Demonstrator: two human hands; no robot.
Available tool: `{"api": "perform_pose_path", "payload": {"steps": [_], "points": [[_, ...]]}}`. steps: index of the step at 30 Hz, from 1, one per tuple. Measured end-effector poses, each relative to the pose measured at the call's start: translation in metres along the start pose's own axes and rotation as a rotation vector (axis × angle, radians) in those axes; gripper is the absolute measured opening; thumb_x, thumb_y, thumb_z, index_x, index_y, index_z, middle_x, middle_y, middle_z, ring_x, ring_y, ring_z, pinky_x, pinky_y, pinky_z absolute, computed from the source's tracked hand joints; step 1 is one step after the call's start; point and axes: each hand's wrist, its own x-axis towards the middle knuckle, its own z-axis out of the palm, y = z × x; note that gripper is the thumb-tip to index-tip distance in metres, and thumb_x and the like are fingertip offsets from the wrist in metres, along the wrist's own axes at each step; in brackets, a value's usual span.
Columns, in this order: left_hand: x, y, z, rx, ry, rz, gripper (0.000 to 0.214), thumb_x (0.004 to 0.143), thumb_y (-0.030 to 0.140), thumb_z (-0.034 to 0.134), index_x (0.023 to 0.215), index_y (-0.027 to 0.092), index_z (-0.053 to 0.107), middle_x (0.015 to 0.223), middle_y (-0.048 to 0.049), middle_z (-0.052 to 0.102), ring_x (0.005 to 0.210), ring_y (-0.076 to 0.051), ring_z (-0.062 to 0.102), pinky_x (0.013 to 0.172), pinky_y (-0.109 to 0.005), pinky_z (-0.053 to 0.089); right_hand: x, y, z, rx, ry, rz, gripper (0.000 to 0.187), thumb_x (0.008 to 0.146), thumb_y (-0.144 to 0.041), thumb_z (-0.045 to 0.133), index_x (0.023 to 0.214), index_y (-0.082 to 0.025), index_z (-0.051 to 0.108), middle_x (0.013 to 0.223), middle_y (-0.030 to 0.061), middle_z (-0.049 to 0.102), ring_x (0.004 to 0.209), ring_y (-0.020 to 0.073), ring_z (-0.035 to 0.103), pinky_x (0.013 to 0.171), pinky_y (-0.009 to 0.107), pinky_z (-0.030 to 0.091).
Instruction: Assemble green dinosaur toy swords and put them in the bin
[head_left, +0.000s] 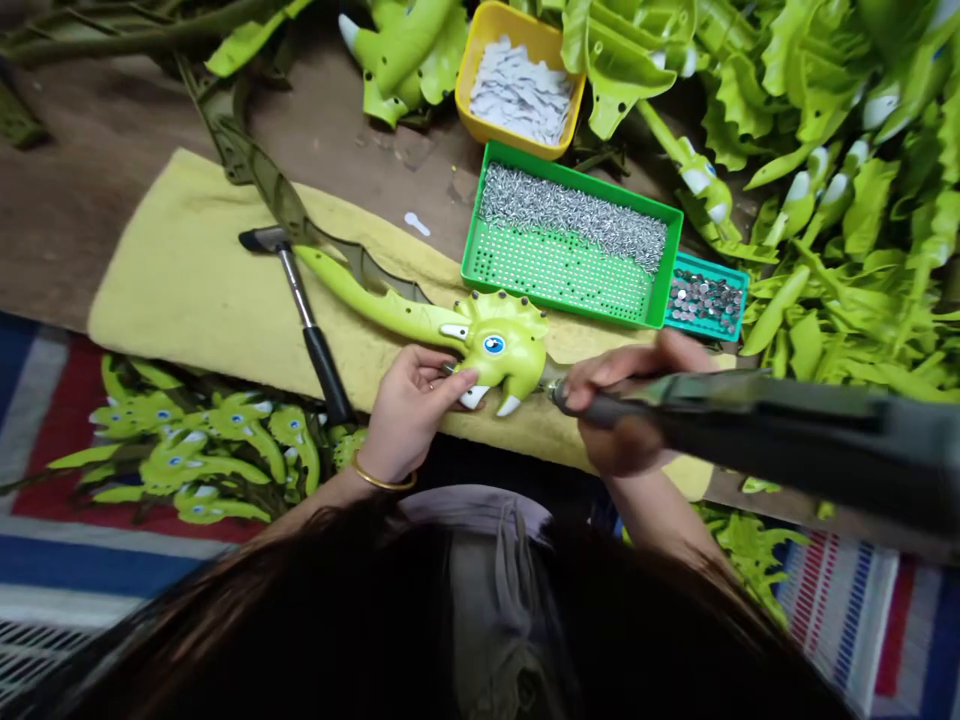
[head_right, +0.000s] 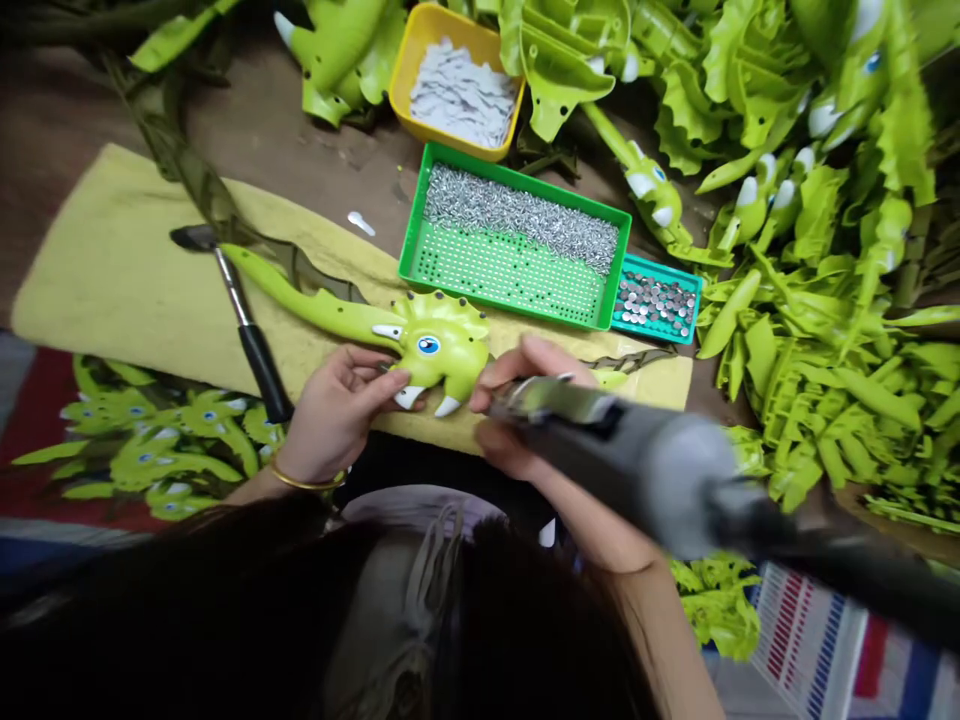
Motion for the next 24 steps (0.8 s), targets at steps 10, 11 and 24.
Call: {"api": "perform_pose_path", "payload": {"steps": [10,11,24], "points": [[0.005,-0.008,0.012,0.019,-0.154,-0.147,0.054,0.057,0.044,0.086,0.093,0.013,0.061,0.075,-0.0014,0.071,0.066,-0.015,0.068,0.066,-0.028,0.056,0.073,0.094,-0.039,-0.407,0.425,-0.335,0.046,0.096,-0.05,0.042,0.138,-0.03,0.04,0.098,0.0025,0.053,0.055,0.0069,0.053,0.055,0.027,0.05],[0.006,-0.009,0.012,0.022,-0.151,-0.145,0.053,0.058,0.044,0.087,0.093,0.013,0.062,0.075,-0.0015,0.071,0.066,-0.015,0.068,0.067,-0.028,0.056,0.071,0.098,-0.04,-0.405,0.405,-0.321,0.048,0.096,-0.05,0.041,0.139,-0.031,0.037,0.098,0.0027,0.052,0.056,0.0077,0.054,0.057,0.029,0.052],[0.005,-0.006,0.015,0.014,-0.11,-0.149,0.058,0.053,0.046,0.088,0.091,0.013,0.061,0.072,-0.0019,0.071,0.062,-0.018,0.069,0.063,-0.033,0.061,0.069,0.089,-0.035,-0.26,0.405,-0.354,0.032,0.087,-0.043,0.057,0.116,-0.031,0.057,0.09,-0.0011,0.055,0.047,0.006,0.052,0.041,0.023,0.046]]}}
